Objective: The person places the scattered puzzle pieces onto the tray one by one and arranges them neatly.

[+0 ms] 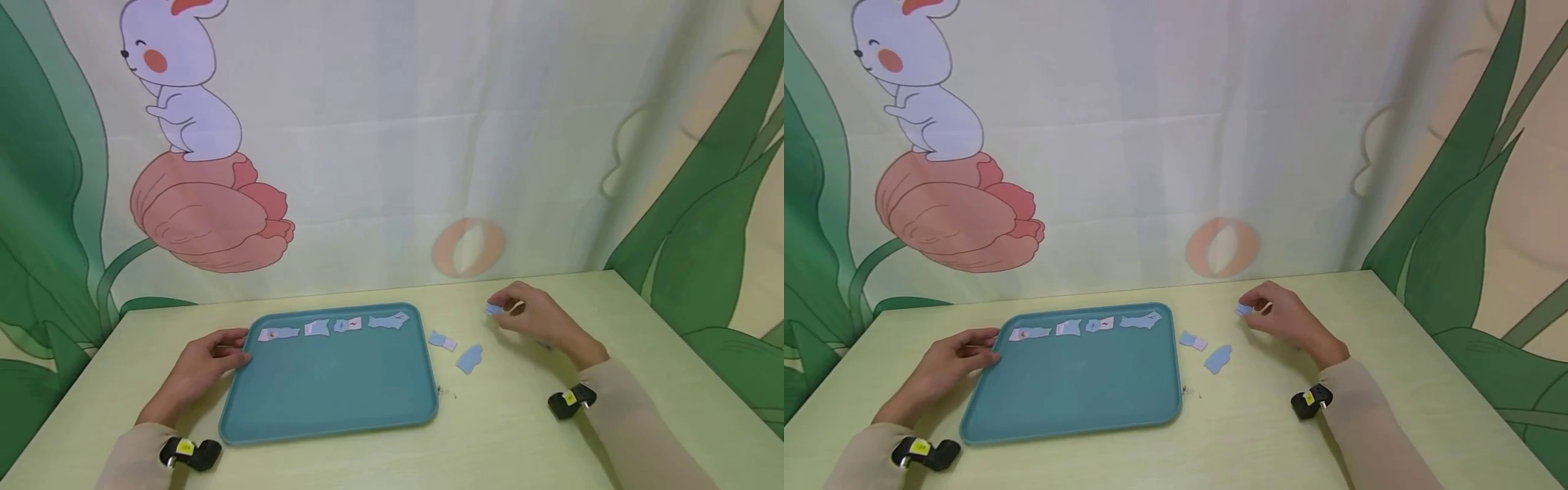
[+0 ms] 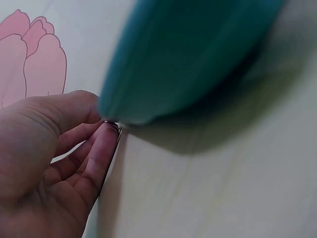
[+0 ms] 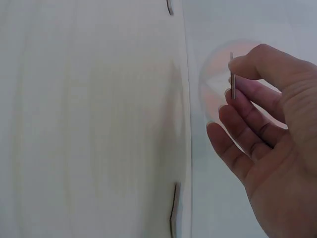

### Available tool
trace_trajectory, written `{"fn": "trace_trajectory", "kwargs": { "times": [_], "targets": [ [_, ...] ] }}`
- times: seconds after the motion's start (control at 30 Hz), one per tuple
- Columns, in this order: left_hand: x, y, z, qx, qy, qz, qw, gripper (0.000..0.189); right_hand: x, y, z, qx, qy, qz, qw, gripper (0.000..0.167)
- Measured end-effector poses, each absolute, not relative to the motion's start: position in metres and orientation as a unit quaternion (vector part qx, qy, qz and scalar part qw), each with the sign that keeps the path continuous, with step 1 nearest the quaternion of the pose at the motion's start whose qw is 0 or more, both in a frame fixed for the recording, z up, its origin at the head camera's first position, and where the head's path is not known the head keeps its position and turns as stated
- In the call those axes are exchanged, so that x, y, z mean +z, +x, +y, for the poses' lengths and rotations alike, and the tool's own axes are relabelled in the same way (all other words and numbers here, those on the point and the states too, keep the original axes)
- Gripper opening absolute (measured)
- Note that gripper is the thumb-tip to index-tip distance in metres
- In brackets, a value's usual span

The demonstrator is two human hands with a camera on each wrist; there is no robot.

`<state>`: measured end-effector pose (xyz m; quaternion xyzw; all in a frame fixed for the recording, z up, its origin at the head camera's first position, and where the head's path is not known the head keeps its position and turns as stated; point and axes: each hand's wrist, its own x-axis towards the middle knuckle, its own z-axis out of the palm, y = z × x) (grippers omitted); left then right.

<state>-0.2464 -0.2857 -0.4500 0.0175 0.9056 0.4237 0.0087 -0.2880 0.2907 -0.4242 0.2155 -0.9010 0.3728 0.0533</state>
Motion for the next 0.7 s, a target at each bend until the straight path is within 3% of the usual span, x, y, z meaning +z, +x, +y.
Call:
{"fn": "trace_trajectory", "kwargs": {
  "times": [0.7],
  "targets": [
    [-0.45, -0.248, -0.286, 0.43, 0.01, 0.902, 0.012, 0.056, -0.391, -0.285, 0.176, 0.365, 0.327, -0.871, 0.041, 0.024]
  ]
}}
